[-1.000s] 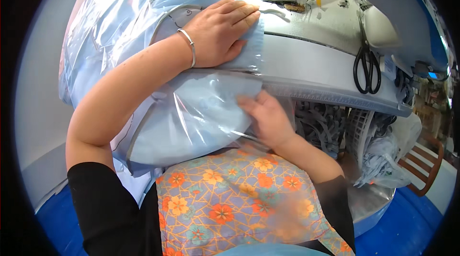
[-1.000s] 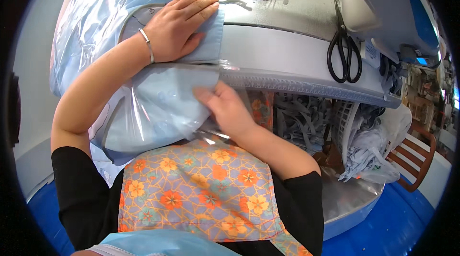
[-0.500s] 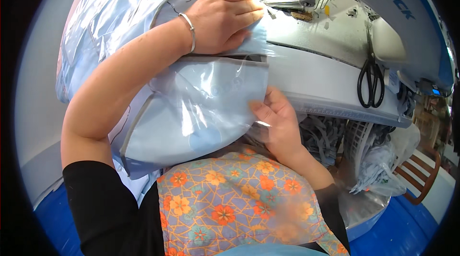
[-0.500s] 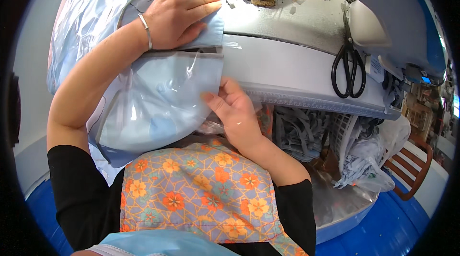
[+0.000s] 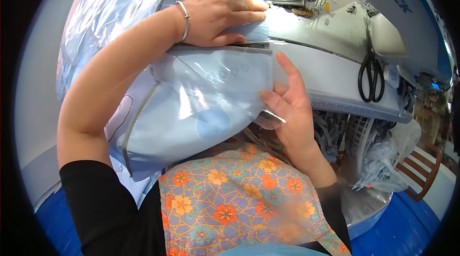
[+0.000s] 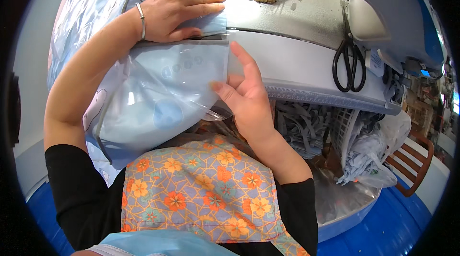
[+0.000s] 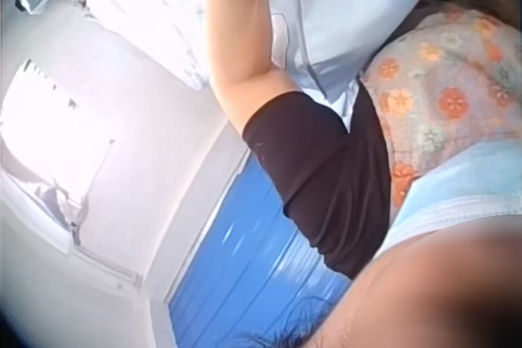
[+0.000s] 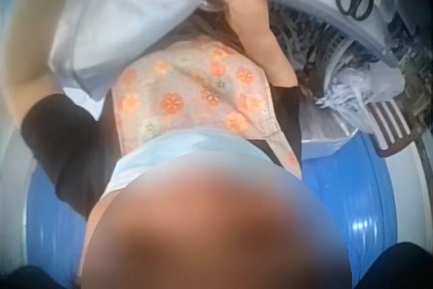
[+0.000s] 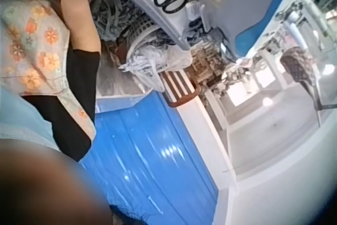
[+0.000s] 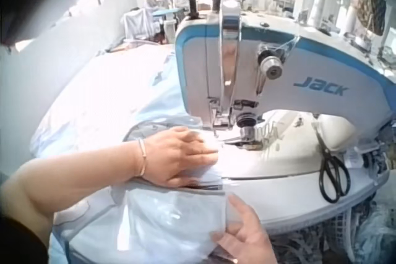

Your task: Sewing and assembling light blue fabric bags using a sewing machine.

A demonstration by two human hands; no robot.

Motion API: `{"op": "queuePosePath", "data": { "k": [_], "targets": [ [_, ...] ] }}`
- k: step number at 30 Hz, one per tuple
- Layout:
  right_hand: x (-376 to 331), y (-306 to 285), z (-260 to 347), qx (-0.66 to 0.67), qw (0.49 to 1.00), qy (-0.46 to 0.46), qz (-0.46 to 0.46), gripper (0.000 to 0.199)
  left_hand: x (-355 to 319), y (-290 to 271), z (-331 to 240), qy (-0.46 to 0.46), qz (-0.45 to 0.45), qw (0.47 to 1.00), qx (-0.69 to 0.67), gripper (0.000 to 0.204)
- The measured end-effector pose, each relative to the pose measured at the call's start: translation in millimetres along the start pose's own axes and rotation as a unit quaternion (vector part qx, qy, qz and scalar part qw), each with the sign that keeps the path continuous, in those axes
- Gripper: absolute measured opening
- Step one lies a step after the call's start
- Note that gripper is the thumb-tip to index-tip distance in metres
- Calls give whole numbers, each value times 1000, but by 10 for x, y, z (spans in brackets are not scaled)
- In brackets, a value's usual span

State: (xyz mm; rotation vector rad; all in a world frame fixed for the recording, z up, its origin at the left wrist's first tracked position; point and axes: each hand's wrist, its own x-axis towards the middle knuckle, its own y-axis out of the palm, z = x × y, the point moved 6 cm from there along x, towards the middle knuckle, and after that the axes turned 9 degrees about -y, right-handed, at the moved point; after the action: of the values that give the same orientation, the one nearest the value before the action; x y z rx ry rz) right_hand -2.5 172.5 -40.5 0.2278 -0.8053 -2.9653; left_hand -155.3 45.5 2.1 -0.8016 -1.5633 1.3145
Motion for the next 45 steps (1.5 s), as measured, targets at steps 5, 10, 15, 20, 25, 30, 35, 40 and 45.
{"op": "queuePosePath", "data": {
  "k": [5,10,15,20,25,30,35,40,45],
  "targets": [
    [71,6,84,34,999,12,-21,68,12,15,81,53,5,998,13,54],
    [104,24,56,24,999,18,-18,66,-17,-36,93,94,48,994,2,64],
    [28,20,-147,156,986,66,4,52,-398,-405,-120,8,103,994,-35,67],
    [-96,228,-683,316,925,143,154,66,-822,-765,-374,-166,248,952,-60,78],
    [-14,449,-958,-107,949,143,261,47,-829,-497,-265,-343,246,906,-7,67],
    [-190,398,-612,-26,984,48,170,30,-920,-207,-30,-304,205,925,97,68],
    [-188,444,513,-113,980,39,162,29,-978,-192,110,-310,211,924,76,70],
    [54,126,725,-378,897,17,231,35,-1071,-197,-41,-246,145,953,101,71],
    [-228,-110,-46,-302,914,181,202,41,-854,-506,-216,-150,190,966,85,60]
  ]
}}
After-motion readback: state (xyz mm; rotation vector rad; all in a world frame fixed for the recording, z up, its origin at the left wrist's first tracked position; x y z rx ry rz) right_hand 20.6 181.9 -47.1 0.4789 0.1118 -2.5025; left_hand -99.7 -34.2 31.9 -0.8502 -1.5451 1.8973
